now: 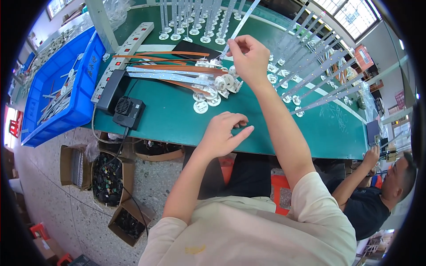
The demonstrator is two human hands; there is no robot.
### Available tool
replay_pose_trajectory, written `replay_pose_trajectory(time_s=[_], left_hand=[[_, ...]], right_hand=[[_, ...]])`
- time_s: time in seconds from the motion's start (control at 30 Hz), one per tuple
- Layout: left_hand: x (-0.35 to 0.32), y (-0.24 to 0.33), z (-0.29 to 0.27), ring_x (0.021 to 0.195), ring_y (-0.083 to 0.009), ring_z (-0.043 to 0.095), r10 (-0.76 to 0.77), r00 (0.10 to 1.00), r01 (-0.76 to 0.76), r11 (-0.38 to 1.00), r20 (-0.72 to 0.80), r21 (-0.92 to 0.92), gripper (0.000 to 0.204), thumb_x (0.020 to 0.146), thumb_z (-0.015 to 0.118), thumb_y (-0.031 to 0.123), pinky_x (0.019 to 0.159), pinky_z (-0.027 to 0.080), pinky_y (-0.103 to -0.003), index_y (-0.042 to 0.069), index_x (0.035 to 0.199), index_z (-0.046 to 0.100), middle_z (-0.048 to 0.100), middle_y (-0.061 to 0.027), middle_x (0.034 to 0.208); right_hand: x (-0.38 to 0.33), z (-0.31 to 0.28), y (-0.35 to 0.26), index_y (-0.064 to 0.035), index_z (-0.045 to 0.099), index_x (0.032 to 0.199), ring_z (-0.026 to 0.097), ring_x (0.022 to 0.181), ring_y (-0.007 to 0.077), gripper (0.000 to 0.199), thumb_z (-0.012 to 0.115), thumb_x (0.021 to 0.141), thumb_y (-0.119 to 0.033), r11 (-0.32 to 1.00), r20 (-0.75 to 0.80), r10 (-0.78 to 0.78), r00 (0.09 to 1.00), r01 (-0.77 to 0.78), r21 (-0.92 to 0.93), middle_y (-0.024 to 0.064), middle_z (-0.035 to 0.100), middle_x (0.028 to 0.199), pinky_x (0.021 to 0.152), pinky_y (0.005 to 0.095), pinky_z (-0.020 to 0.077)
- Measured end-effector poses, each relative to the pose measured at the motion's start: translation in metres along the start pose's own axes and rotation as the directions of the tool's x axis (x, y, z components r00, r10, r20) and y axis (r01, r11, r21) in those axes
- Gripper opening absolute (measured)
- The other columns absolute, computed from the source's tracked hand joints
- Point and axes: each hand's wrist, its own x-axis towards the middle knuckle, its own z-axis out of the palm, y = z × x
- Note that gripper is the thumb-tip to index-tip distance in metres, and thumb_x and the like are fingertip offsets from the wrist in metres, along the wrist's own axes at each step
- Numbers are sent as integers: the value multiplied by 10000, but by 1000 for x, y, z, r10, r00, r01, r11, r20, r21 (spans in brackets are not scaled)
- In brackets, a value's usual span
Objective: Assembling circular LED components onto a long metal strip at a production workstation.
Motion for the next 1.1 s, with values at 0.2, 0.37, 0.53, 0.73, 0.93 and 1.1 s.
replay_pose_trajectory(time_s=[0.2,0.37,0.53,0.73,0.93,1.1], left_hand=[[1,4,3,696,-187,665,-1,989,-11,996,-146,-84,135,828,752,101,658,528,-300,-12,884,701,698,-106,785],[-6,1,1,532,-166,589,-3,969,-9,999,-247,-48,268,691,873,117,509,448,-295,34,675,618,600,-62,634],[-5,6,8,787,-268,646,151,891,-87,983,-428,164,416,604,922,162,684,528,-364,38,914,674,667,-95,869],[-11,2,25,835,-291,697,88,990,-67,980,-110,189,321,674,860,110,756,561,-393,15,942,712,716,-131,941],[-3,4,7,890,-344,675,8,998,-8,1000,59,-8,350,729,796,32,787,545,-415,39,1066,701,719,-160,924],[1,-8,-5,884,-342,687,123,958,-120,992,261,-28,423,717,736,-33,794,560,-398,39,1131,684,719,-164,968]], right_hand=[[-40,-31,-18,32,650,1057,720,720,120,199,720,873,-2,993,16,-119,993,118,27,103,734,815,617,232,559],[-91,-60,-41,56,680,1009,730,748,135,150,713,867,25,982,53,-170,984,174,-76,131,749,890,628,237,573],[-136,-84,-40,88,682,984,725,748,145,133,713,856,66,999,99,4,995,0,-32,125,737,883,652,249,583],[-167,-102,-31,83,677,988,707,763,141,109,697,881,67,993,9,113,994,-112,-21,119,728,931,637,245,576],[-179,-113,-28,61,673,1015,701,826,125,119,700,899,57,992,64,120,991,-116,-55,115,729,967,704,214,547],[-186,-112,-24,57,646,1020,708,812,133,107,679,919,43,991,113,133,985,-128,-44,129,735,956,653,221,551]])
